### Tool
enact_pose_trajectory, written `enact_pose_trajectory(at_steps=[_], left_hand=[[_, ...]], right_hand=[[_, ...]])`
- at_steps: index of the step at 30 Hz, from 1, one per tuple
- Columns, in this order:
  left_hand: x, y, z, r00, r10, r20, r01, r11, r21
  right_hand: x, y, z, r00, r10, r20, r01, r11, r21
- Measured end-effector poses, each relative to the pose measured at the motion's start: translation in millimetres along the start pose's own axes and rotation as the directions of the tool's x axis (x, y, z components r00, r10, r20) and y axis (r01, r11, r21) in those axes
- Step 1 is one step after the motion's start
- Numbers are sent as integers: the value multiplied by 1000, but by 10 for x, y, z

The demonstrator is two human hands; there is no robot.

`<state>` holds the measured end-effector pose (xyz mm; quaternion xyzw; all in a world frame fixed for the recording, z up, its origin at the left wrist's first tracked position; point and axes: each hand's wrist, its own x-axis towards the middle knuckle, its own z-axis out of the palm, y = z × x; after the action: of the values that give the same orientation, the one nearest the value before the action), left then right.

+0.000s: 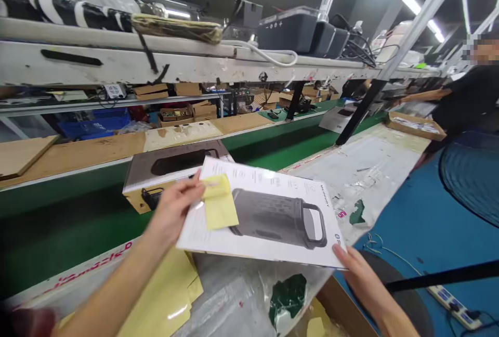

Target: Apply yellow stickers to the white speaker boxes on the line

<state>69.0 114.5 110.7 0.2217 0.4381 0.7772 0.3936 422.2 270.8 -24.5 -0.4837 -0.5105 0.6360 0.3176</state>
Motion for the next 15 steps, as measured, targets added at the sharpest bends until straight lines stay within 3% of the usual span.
enact_pose_trajectory(at_steps=[2, 4, 6, 9, 11, 13, 15], left_hand=[[133, 495, 322, 958, 137, 251, -189, 962, 195], [243, 924, 780, 866, 158, 474, -373, 836, 403], [329, 1206, 1249, 779, -16, 627, -455, 674, 583], [401, 1332, 1712, 620, -257, 741, -541, 543, 642], [370, 1294, 1796, 500, -357, 789, -538, 586, 606], [240, 1243, 1744, 406, -411, 816, -497, 650, 575], [27, 1226, 1623, 381, -365, 849, -532, 665, 524]], right_hand=[[-198, 150, 244, 999, -16, 52, 5, 979, 204], [-307, 268, 561, 981, -36, 188, -19, 959, 284], [-351, 381, 903, 922, -28, 385, -78, 963, 257], [-411, 539, 1366, 755, 92, 649, -222, 968, 121], [-488, 579, 1577, 660, 188, 727, -262, 965, -12], [-578, 523, 1675, 629, 186, 755, -121, 983, -141], [-651, 377, 1670, 624, 98, 776, 99, 974, -202]])
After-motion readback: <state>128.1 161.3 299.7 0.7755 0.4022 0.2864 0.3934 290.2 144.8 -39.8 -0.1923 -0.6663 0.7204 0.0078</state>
